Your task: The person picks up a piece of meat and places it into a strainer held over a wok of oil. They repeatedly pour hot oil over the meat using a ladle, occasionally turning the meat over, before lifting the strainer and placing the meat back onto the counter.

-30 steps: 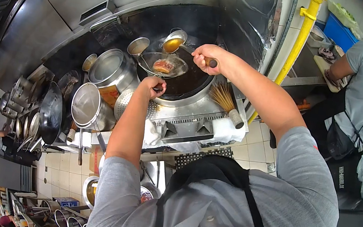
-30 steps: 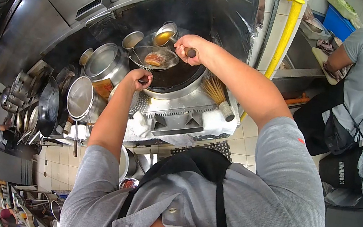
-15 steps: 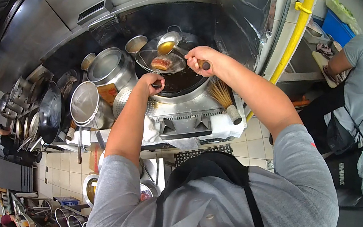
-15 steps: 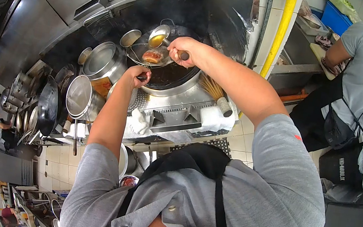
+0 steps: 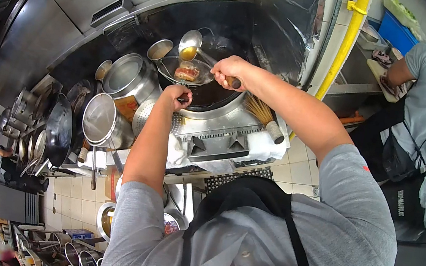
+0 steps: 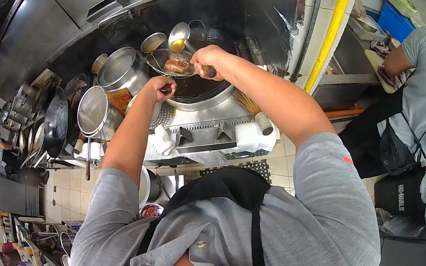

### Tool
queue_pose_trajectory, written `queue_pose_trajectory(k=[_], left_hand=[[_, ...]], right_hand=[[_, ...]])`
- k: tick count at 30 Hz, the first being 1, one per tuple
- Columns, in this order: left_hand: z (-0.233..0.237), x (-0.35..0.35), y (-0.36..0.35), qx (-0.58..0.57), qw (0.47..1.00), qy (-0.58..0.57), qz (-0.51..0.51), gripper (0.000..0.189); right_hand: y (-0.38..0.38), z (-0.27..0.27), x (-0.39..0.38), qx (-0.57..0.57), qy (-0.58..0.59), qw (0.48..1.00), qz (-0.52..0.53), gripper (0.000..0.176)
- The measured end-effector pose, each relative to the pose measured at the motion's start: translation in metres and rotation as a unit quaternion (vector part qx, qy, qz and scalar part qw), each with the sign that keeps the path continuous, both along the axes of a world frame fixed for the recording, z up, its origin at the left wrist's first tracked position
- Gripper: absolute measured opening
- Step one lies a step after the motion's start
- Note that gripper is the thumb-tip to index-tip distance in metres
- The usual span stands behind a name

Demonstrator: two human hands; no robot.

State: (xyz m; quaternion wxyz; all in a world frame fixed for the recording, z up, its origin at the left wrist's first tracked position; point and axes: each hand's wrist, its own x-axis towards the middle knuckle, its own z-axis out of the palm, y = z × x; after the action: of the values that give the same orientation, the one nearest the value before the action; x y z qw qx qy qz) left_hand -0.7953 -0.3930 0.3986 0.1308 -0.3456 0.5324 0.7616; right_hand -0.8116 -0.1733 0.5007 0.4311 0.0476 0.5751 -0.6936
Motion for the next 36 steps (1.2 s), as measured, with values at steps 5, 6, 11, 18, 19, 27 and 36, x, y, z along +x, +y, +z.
queue_pose_trajectory(k=[5,6,11,18,19,27,36], left_hand=[[-0.001,0.002,-0.005,-0.007,1.000,0.003,-0.009,0.010],[-0.004,0.002,-0.006,0.003,1.000,0.005,-0.009,0.011],[-0.006,0.008,-0.008,0.002,1.000,0.009,-0.010,0.009],[0.010,0.036,-0.014,-0.010,0.999,0.025,-0.017,0.009],[0.011,0.039,-0.017,-0.012,0.999,0.027,-0.014,0.009],[0.014,0.048,-0.028,-0.155,0.987,0.028,-0.039,0.012],[-0.012,0.038,-0.028,-0.109,0.993,0.040,-0.019,0.008]], right_hand=[[-0.001,-0.009,0.009,0.080,0.141,0.987,0.009,0.024],[0.001,-0.011,0.011,0.104,0.176,0.979,0.016,0.023],[0.007,-0.023,-0.001,0.123,0.230,0.965,0.028,0.021],[0.018,-0.076,-0.036,0.434,0.516,0.717,0.176,0.021],[0.020,-0.083,-0.029,0.453,0.513,0.724,0.085,0.020],[0.036,-0.090,-0.021,0.090,-0.005,0.996,-0.005,0.020],[0.068,-0.045,-0.034,-0.162,-0.239,0.957,-0.034,0.025]])
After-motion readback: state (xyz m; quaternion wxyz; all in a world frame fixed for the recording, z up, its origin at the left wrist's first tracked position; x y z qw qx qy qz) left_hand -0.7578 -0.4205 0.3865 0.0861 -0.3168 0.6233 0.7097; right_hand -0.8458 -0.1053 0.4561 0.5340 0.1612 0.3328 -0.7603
